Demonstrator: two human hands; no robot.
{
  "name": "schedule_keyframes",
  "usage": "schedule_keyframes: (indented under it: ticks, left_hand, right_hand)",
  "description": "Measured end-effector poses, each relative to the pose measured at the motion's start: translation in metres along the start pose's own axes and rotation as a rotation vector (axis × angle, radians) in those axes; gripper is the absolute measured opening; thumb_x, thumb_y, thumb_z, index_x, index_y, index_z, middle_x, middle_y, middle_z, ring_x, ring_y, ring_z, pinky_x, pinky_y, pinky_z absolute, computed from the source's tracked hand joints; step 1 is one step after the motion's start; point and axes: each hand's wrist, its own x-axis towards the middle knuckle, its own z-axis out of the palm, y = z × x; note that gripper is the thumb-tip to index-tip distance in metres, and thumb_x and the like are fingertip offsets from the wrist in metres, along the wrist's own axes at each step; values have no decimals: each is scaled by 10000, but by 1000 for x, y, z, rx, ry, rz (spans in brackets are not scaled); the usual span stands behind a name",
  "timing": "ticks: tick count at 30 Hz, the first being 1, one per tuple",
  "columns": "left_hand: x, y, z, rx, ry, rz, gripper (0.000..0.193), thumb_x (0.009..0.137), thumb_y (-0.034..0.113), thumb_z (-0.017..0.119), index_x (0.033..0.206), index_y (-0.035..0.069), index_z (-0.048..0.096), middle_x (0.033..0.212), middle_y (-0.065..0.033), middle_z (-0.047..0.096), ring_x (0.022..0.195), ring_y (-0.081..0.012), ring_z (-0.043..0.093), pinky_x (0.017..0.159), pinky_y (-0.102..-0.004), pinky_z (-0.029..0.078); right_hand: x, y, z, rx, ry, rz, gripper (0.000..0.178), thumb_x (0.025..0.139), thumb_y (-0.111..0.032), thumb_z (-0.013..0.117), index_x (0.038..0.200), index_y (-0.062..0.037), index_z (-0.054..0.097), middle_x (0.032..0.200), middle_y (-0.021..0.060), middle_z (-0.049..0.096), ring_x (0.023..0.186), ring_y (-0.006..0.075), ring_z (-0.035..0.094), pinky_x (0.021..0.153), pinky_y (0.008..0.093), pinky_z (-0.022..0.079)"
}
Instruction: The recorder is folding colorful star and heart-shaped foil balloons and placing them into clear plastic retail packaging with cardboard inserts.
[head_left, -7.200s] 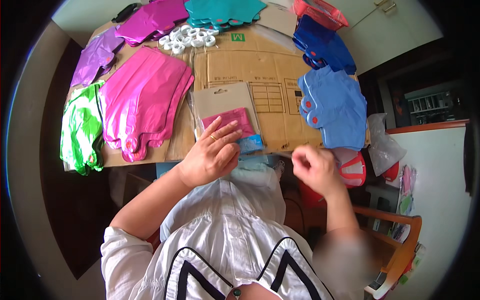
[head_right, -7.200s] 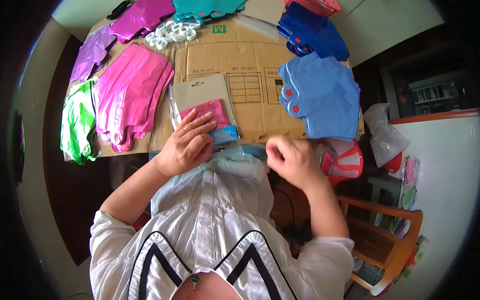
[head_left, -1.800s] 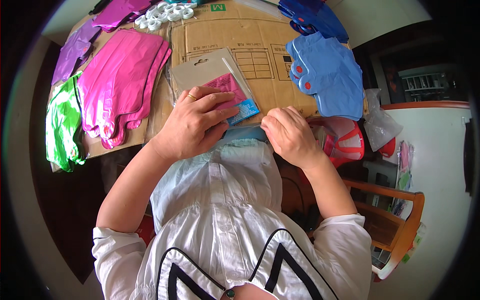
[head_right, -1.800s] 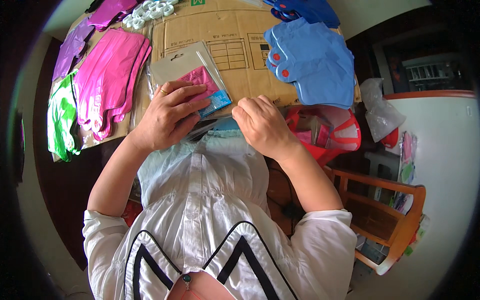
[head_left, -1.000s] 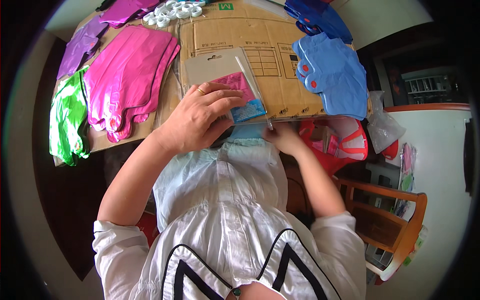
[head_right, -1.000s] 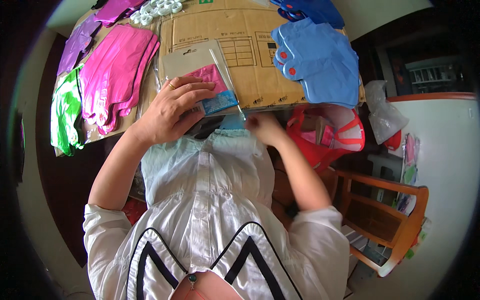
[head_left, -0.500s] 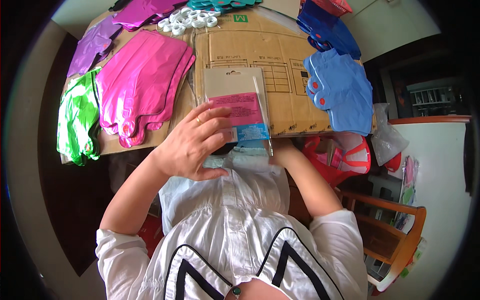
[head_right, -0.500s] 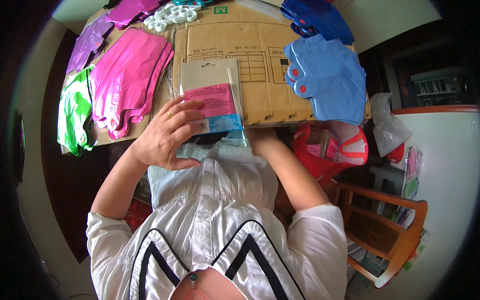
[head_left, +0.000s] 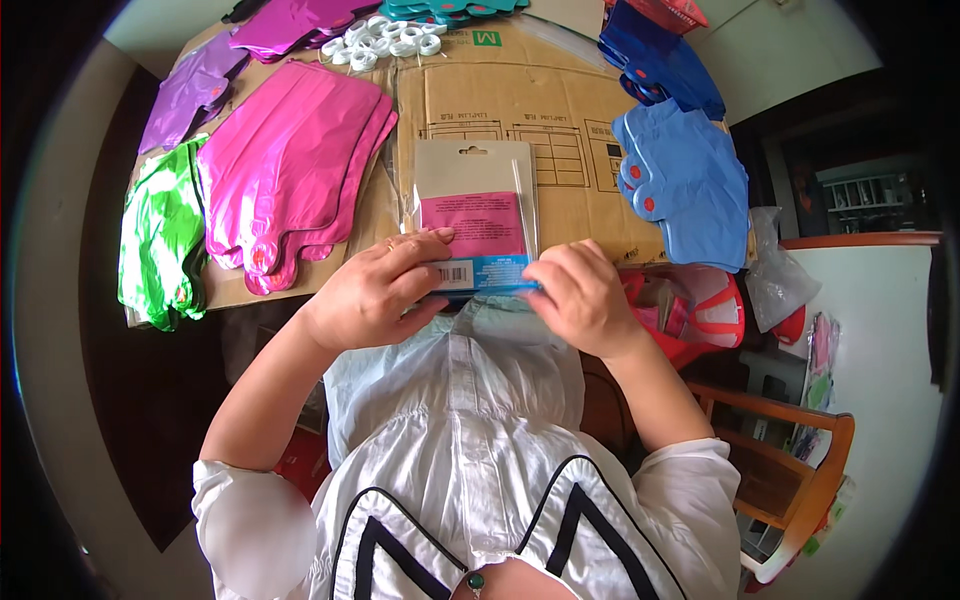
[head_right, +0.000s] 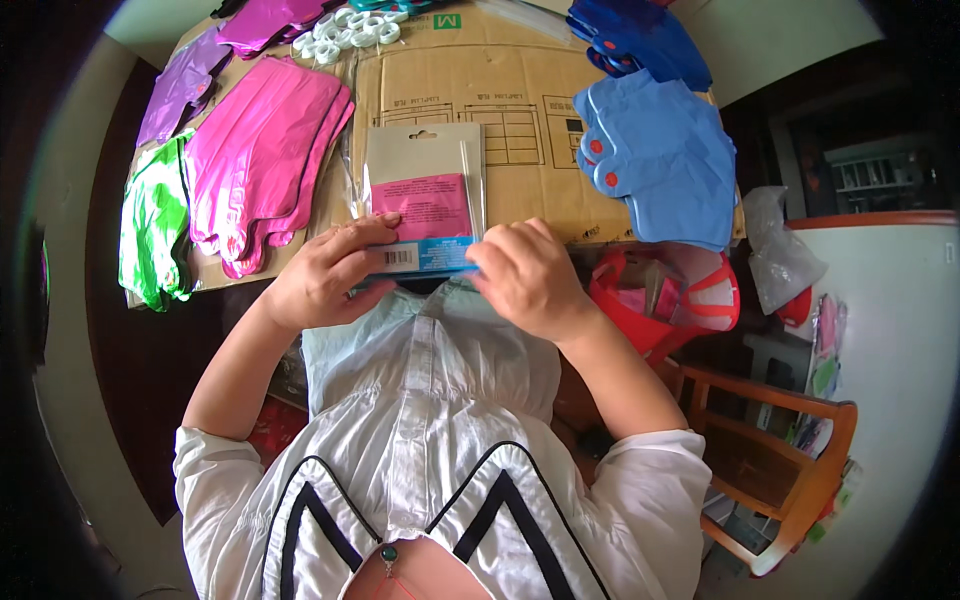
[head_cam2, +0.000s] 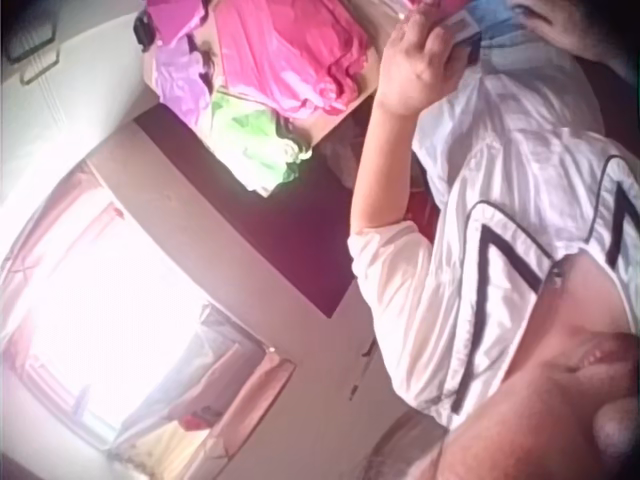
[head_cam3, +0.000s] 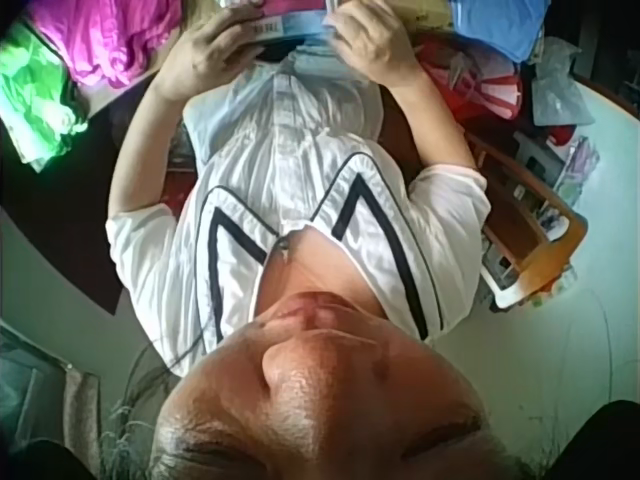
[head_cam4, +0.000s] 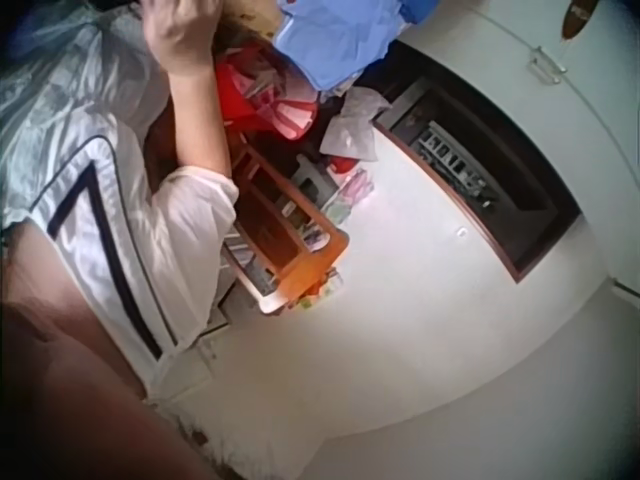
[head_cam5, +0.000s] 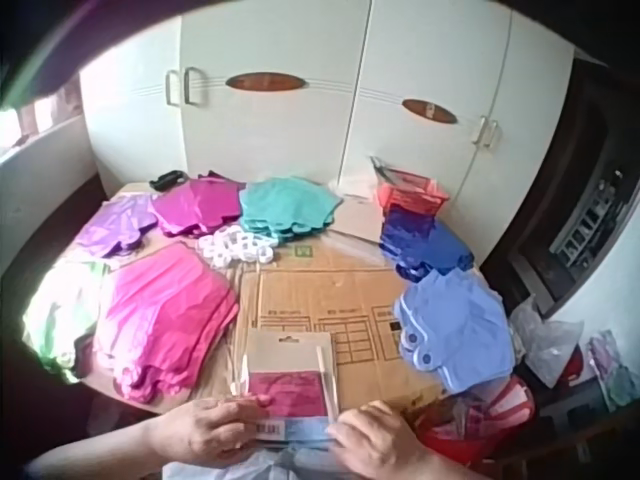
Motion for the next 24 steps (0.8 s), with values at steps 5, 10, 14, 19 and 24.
schedule_keyframes:
  ticks: [5, 10, 14, 19, 24]
  left_hand:
    - [-10, -7, 2, -166, 58, -137, 250, 684, -83, 713, 878, -11, 572, 1068, -169, 617, 1122, -363, 622, 878, -400, 556]
    - [-1, 1, 1, -117, 128, -296, 362, 710, -85, 649, 1053, 6, 578, 1136, -148, 559, 893, -313, 658, 702, -387, 562]
    - [5, 5, -3, 66, 20, -175, 609, 669, -108, 600, 1254, 58, 572, 1166, -147, 543, 970, -315, 626, 753, -386, 548]
    - [30, 33, -7, 283, -134, -59, 656, 709, 101, 628, 1360, 122, 544, 1318, -141, 523, 1205, -318, 534, 970, -465, 452]
    - [16, 18, 30, 446, -242, -61, 691, 831, 183, 580, 1464, 5, 369, 1542, -126, 351, 1438, -264, 319, 1178, -465, 217]
  right_hand:
    - [20, -10, -4, 268, -22, 467, 180, 801, -139, 746, 753, 1, 644, 725, 126, 630, 654, 276, 617, 613, 398, 481]
    - [49, -8, -15, 191, -290, 781, 297, 774, -230, 764, 730, 26, 620, 624, 142, 615, 583, 274, 627, 566, 396, 485]
    - [45, -3, -13, 186, -231, 867, 336, 781, -214, 792, 831, 5, 541, 570, 103, 585, 493, 189, 594, 481, 353, 465]
    - [42, 9, -16, 145, -298, 905, 451, 744, -318, 821, 879, 15, 547, 725, 214, 655, 696, 364, 664, 648, 431, 527]
    - [52, 3, -29, 279, -414, 1008, 376, 793, -263, 793, 866, 8, 542, 640, 134, 626, 512, 216, 614, 500, 353, 494]
